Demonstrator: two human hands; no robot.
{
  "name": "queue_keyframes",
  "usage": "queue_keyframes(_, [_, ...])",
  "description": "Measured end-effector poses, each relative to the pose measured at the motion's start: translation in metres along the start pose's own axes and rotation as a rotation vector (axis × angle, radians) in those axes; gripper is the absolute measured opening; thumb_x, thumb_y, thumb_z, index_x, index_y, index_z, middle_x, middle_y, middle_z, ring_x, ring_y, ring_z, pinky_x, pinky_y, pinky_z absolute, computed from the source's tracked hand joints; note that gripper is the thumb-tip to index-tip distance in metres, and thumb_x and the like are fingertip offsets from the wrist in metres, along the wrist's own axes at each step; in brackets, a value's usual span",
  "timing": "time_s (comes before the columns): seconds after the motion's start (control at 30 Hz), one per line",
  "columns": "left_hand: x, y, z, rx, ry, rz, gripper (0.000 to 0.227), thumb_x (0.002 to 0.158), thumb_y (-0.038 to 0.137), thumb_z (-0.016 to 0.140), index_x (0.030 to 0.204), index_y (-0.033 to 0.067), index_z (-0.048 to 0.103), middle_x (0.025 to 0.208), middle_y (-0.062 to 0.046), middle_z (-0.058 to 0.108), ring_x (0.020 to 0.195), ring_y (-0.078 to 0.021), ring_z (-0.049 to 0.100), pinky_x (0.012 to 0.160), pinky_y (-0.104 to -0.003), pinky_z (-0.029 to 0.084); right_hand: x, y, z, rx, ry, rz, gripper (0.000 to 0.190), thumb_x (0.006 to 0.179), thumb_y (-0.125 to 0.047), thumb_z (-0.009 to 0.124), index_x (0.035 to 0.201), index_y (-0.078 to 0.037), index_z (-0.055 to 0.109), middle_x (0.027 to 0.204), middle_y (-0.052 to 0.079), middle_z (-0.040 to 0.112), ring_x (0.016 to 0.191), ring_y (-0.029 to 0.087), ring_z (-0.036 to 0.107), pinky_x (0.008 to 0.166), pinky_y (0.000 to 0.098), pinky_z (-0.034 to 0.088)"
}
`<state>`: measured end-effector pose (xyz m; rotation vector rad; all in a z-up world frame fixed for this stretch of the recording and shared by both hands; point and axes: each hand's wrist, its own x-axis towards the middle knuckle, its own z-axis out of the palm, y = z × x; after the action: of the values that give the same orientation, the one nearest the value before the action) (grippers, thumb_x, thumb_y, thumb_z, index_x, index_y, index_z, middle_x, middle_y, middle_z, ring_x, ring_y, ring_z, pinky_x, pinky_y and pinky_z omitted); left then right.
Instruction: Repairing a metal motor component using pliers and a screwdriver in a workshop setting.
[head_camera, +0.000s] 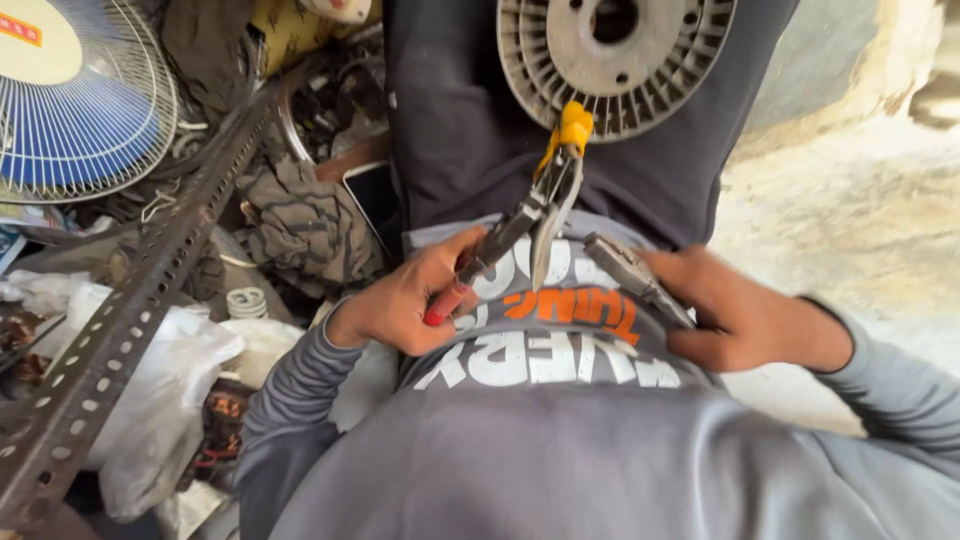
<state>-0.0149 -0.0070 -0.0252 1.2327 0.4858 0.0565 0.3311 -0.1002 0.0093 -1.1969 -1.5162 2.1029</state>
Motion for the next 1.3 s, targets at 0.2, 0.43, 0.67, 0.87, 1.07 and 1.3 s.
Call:
queue_keyframes(0.2, [0.001,0.0,0.0,0.006,0.002,0.143,0.023,0.062,-0.002,0.057,0.063,0.0062,0.035,0.12,-0.014,0.047,0.093,-0.0231,0.049,0.082,-0.032,0.043,-0.001,0.026,0.002,0.95,-0.471,0.177,0.074,0.052,-0.005,0.055,0.125,0.005,0.047,0.108,0.01,0.043,0.089,0.018,0.04,0.082,0.0318,0.037])
queue_keyframes(0.43, [0.003,0.001,0.002,0.059,-0.008,0.05,0.023,0.057,-0.002,0.057,0.059,0.0054,0.035,0.109,-0.014,0.045,0.078,-0.0228,0.046,0.072,-0.03,0.039,0.013,0.021,0.007,1.104,-0.501,0.195,0.075,0.05,-0.013,0.061,0.121,0.002,0.041,0.1,0.009,0.042,0.085,0.019,0.041,0.076,0.0319,0.035])
queue_keyframes(0.67, [0.001,0.004,0.001,0.205,0.079,0.214,0.025,0.056,-0.005,0.06,0.058,0.005,0.037,0.113,-0.023,0.044,0.088,-0.0294,0.055,0.083,-0.038,0.046,0.003,0.04,0.013,1.137,-0.491,0.371,0.053,0.044,-0.004,0.049,0.096,-0.005,0.039,0.081,0.005,0.039,0.069,0.011,0.03,0.058,0.027,0.026])
queue_keyframes(0.87, [0.002,0.004,0.002,0.225,0.071,0.149,0.03,0.061,-0.005,0.062,0.056,0.0041,0.034,0.116,-0.026,0.047,0.088,-0.0326,0.057,0.085,-0.039,0.048,0.0,0.009,0.003,0.701,-0.292,0.185,0.046,0.052,0.0,0.055,0.097,-0.001,0.048,0.08,0.004,0.043,0.071,0.016,0.039,0.06,0.0303,0.034])
queue_keyframes(1.07, [-0.002,-0.008,0.005,0.142,0.057,0.181,0.021,0.066,-0.004,0.059,0.068,0.005,0.041,0.102,-0.015,0.048,0.083,-0.0249,0.051,0.093,-0.034,0.046,0.013,-0.01,0.012,-0.453,0.19,0.023,0.062,0.063,-0.01,0.071,0.117,0.01,0.048,0.064,0.022,0.056,0.062,0.044,0.057,0.054,0.0484,0.042])
queue_keyframes(1.3, [-0.004,-0.009,0.009,-0.235,0.02,-0.101,0.083,0.077,0.0,0.053,0.155,0.0071,0.027,0.087,0.003,0.041,0.069,-0.0091,0.04,0.076,-0.027,0.041,0.017,-0.017,-0.006,-0.26,0.262,-0.165,0.061,0.063,-0.004,0.063,0.122,0.003,0.052,0.085,0.022,0.061,0.07,0.033,0.062,0.059,0.038,0.05])
